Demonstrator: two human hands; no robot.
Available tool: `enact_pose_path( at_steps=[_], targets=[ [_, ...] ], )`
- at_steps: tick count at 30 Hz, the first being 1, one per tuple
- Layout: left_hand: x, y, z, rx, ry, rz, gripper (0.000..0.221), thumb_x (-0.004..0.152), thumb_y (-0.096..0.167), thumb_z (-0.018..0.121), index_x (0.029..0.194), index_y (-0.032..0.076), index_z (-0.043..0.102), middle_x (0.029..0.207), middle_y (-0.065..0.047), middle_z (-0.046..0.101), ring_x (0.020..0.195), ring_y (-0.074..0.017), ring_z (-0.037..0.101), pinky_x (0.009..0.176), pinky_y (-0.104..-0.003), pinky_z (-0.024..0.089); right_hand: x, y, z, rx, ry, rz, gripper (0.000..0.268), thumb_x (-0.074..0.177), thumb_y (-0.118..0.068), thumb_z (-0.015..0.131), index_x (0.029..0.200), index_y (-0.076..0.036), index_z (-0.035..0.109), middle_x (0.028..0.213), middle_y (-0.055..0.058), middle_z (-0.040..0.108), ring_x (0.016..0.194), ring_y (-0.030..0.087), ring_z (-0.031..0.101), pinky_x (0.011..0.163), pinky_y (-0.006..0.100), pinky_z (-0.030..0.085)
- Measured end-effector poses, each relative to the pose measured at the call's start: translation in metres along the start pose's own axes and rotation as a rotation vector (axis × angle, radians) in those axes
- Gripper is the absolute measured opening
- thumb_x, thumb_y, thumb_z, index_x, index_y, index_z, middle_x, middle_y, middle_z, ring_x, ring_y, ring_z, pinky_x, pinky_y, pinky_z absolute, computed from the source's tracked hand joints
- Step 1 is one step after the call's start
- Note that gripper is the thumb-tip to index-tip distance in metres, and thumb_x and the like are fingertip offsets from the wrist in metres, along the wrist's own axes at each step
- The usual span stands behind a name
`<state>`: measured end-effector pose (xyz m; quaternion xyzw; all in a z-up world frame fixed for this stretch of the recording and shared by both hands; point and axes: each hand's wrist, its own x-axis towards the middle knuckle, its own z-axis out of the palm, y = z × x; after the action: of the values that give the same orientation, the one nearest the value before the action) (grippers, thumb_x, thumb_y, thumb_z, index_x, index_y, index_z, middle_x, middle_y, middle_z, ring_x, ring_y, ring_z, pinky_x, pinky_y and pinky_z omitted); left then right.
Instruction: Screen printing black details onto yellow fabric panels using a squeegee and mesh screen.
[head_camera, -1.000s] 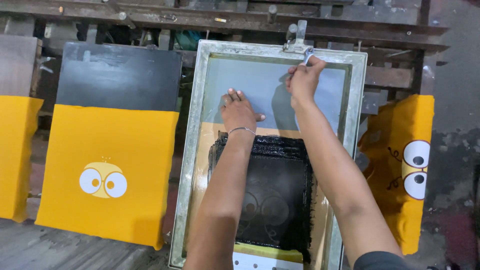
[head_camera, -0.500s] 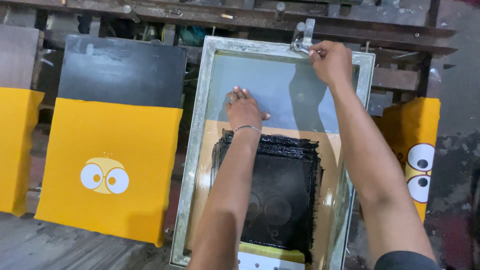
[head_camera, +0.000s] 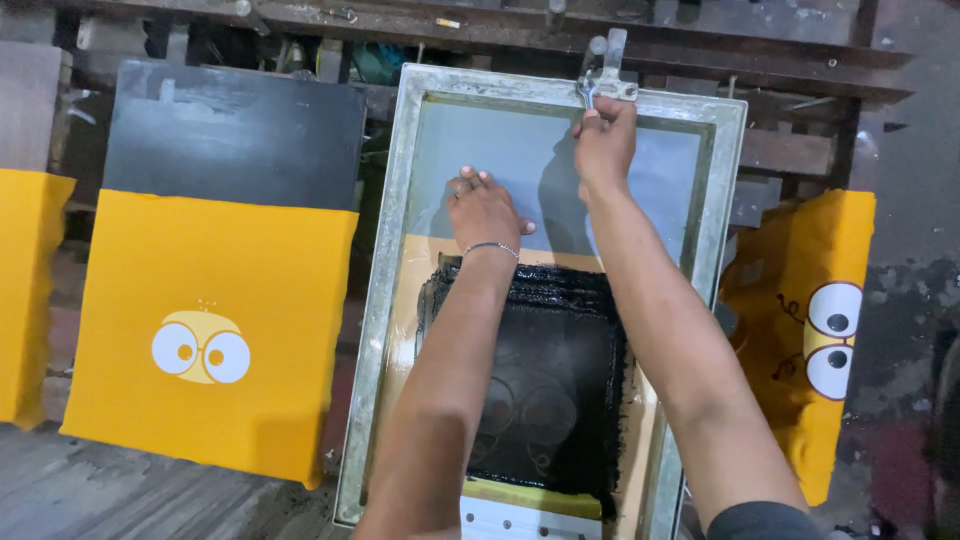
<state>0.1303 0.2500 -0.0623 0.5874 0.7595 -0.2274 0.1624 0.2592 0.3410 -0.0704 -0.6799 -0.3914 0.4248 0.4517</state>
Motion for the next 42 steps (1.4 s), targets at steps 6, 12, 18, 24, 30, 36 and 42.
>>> enact_pose_path(
  at_steps=[6, 12, 18, 24, 30, 36, 42],
  targets=[
    [-0.009, 0.002, -0.013, 0.065, 0.015, -0.032, 0.117, 0.082, 0.077, 0.068, 0.162, 0.004, 0.022, 0.167, -0.021, 0.023, 0.149, -0.0423, 0.03, 0.114, -0.047, 0.036, 0.005, 0.003, -0.006, 0.171, 0.088, 0.013, 0.015, 0.099, -0.014, 0.053, 0.112, -0.019, 0.059, 0.07, 0.0, 0.065, 0.064, 0.011, 0.061, 0.068, 0.029, 0.05],
    [-0.02, -0.003, -0.022, 0.002, -0.08, -0.052, 0.117, 0.087, 0.079, 0.061, 0.165, 0.008, 0.01, 0.171, -0.015, 0.012, 0.154, -0.0371, 0.016, 0.117, -0.046, 0.033, 0.019, -0.036, -0.093, -0.428, -0.156, -0.27, 0.01, 0.1, -0.024, 0.059, 0.108, -0.025, 0.065, 0.083, 0.001, 0.072, 0.069, 0.021, 0.062, 0.065, 0.038, 0.043],
    [-0.018, -0.002, -0.022, 0.003, -0.065, -0.063, 0.117, 0.085, 0.079, 0.063, 0.164, 0.009, 0.013, 0.171, -0.015, 0.014, 0.154, -0.0359, 0.018, 0.117, -0.046, 0.033, 0.07, -0.071, -0.143, -0.909, -0.227, -0.257, 0.013, 0.091, -0.034, 0.073, 0.099, -0.03, 0.082, 0.104, 0.0, 0.078, 0.093, 0.028, 0.07, 0.079, 0.049, 0.056],
    [-0.022, -0.003, -0.027, -0.031, -0.067, -0.073, 0.116, 0.084, 0.077, 0.067, 0.164, 0.012, 0.015, 0.171, -0.012, 0.015, 0.153, -0.0336, 0.02, 0.118, -0.045, 0.033, 0.099, -0.054, -0.148, -0.758, -0.363, -0.559, 0.011, 0.096, -0.024, 0.074, 0.1, -0.023, 0.084, 0.075, -0.002, 0.07, 0.068, 0.015, 0.061, 0.059, 0.038, 0.051],
    [-0.02, -0.002, -0.026, -0.01, -0.052, -0.08, 0.12, 0.08, 0.081, 0.068, 0.164, 0.012, 0.015, 0.171, -0.012, 0.015, 0.153, -0.0321, 0.02, 0.117, -0.044, 0.034, 0.101, -0.057, -0.149, -0.759, -0.463, -0.453, 0.007, 0.099, -0.025, 0.076, 0.098, -0.023, 0.082, 0.077, -0.002, 0.072, 0.074, 0.011, 0.065, 0.068, 0.036, 0.055],
    [-0.022, -0.001, -0.032, -0.002, -0.114, -0.084, 0.122, 0.081, 0.081, 0.066, 0.165, 0.012, 0.01, 0.172, -0.011, 0.009, 0.156, -0.0321, 0.016, 0.12, -0.044, 0.031, 0.052, -0.076, -0.138, -0.677, -0.412, -0.197, 0.007, 0.101, -0.022, 0.07, 0.1, -0.025, 0.077, 0.08, -0.006, 0.074, 0.075, 0.003, 0.066, 0.063, 0.031, 0.046],
    [-0.021, 0.002, -0.03, 0.08, -0.071, -0.098, 0.121, 0.079, 0.086, 0.063, 0.164, 0.014, 0.017, 0.171, -0.007, 0.017, 0.154, -0.0295, 0.022, 0.108, -0.041, 0.046, 0.018, -0.02, -0.087, -0.239, -0.211, -0.019, 0.01, 0.107, -0.018, 0.048, 0.117, -0.02, 0.049, 0.099, -0.001, 0.069, 0.072, 0.006, 0.072, 0.066, 0.031, 0.05]
  ],
)
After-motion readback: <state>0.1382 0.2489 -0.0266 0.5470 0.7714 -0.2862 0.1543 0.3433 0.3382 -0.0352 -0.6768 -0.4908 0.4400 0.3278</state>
